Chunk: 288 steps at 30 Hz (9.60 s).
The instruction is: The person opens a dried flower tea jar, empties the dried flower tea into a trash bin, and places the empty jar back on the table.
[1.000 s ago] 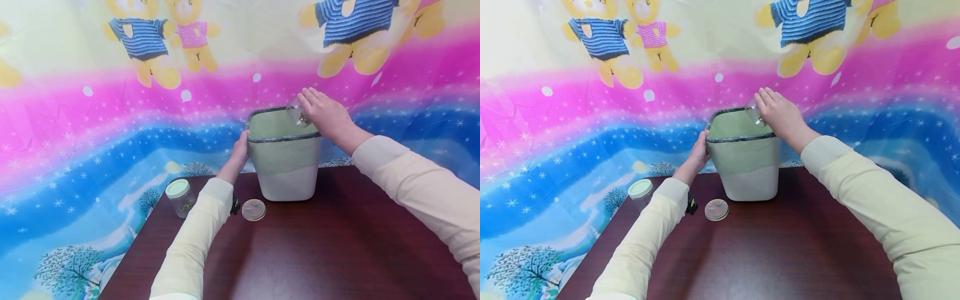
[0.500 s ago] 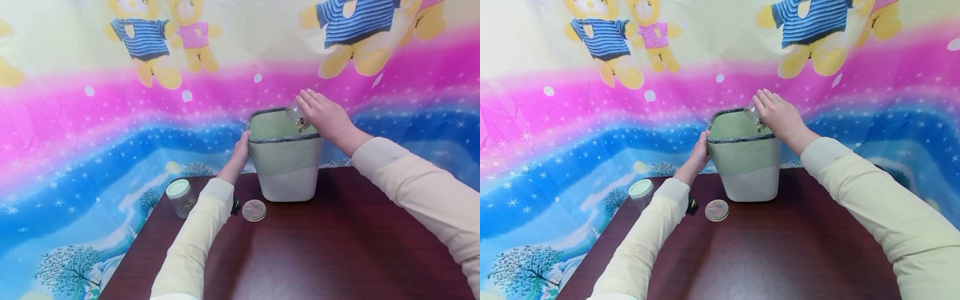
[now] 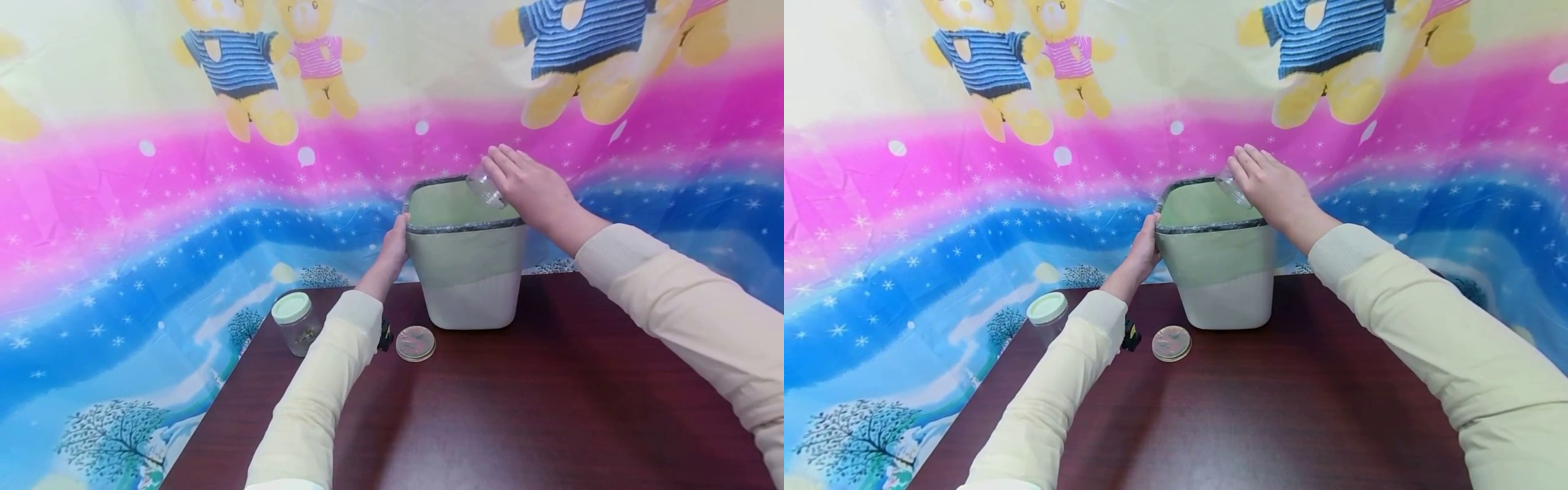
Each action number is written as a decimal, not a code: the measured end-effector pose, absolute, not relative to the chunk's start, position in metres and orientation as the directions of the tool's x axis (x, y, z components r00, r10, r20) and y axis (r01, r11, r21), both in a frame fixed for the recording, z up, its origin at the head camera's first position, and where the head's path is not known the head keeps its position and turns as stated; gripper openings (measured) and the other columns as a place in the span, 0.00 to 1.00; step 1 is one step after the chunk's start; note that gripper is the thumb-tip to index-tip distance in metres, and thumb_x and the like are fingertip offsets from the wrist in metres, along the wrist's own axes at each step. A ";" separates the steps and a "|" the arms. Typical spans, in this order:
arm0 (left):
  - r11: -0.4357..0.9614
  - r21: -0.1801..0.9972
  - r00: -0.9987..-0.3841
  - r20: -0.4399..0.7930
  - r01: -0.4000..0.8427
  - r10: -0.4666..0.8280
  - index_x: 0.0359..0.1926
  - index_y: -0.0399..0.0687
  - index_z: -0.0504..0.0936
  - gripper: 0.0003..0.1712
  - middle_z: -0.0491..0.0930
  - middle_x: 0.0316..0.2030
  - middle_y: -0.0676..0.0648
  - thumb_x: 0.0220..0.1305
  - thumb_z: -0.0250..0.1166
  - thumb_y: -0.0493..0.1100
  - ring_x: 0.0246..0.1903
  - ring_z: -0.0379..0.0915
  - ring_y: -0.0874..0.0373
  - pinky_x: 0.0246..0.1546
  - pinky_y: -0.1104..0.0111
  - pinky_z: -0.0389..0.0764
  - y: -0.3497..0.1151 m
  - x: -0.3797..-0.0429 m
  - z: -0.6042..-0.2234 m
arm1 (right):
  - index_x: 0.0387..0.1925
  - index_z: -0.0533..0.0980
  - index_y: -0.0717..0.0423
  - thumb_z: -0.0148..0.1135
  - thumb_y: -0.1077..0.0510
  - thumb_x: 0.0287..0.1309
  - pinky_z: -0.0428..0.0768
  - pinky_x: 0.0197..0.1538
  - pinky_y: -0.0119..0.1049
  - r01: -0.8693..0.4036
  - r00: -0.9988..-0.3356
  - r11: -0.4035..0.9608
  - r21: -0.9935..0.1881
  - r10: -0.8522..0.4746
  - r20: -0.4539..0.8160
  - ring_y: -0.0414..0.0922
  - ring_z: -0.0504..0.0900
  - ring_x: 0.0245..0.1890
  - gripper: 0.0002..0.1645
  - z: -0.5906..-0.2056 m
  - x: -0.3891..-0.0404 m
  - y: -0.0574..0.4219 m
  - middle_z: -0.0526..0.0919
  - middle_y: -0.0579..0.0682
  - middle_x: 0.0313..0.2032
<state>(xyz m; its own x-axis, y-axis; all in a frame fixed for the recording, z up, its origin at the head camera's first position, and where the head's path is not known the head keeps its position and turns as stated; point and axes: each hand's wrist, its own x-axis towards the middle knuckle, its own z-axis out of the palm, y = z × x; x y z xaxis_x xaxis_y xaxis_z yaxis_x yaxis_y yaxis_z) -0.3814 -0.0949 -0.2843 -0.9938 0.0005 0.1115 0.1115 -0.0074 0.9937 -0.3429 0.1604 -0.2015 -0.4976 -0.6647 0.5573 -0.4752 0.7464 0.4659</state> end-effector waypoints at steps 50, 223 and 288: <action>-0.014 0.995 -0.995 0.100 0.101 -0.020 0.64 0.37 0.72 0.37 0.67 0.65 0.42 0.67 0.49 0.61 0.61 0.64 0.50 0.62 0.57 0.67 -0.096 -0.384 -0.287 | 0.63 0.70 0.67 0.68 0.79 0.45 0.69 0.63 0.48 -0.307 -0.059 0.475 0.824 -0.874 0.482 0.57 0.68 0.64 0.39 -0.213 -0.354 0.170 0.70 0.65 0.63; 0.465 0.885 -0.952 0.110 -0.037 -0.287 0.75 0.35 0.34 0.63 0.43 0.73 0.31 0.61 0.63 0.65 0.71 0.43 0.39 0.68 0.51 0.53 -0.346 -0.285 -0.377 | 0.65 0.56 0.78 0.69 0.34 0.51 0.73 0.49 0.63 -0.128 -0.976 0.691 -0.711 0.040 0.214 0.72 0.69 0.56 0.61 -0.369 -0.281 0.261 0.68 0.78 0.56; 0.406 0.910 -0.952 0.044 -0.088 -0.303 0.74 0.35 0.42 0.57 0.53 0.69 0.31 0.60 0.71 0.50 0.68 0.50 0.38 0.65 0.44 0.57 -0.338 -0.299 -0.422 | 0.59 0.52 0.88 0.73 0.41 0.49 0.71 0.50 0.62 -0.031 -0.999 0.685 -0.728 0.003 0.045 0.71 0.69 0.51 0.63 -0.439 -0.287 0.267 0.65 0.83 0.53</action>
<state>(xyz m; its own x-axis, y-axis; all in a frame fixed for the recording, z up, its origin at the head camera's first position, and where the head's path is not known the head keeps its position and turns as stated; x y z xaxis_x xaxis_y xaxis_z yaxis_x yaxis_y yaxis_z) -0.2994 -0.3384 -0.4216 -0.9519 -0.3033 0.0435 -0.0878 0.4061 0.9096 -0.2871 0.2667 -0.4394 -0.9990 0.0029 0.0454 -0.0311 0.6849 -0.7279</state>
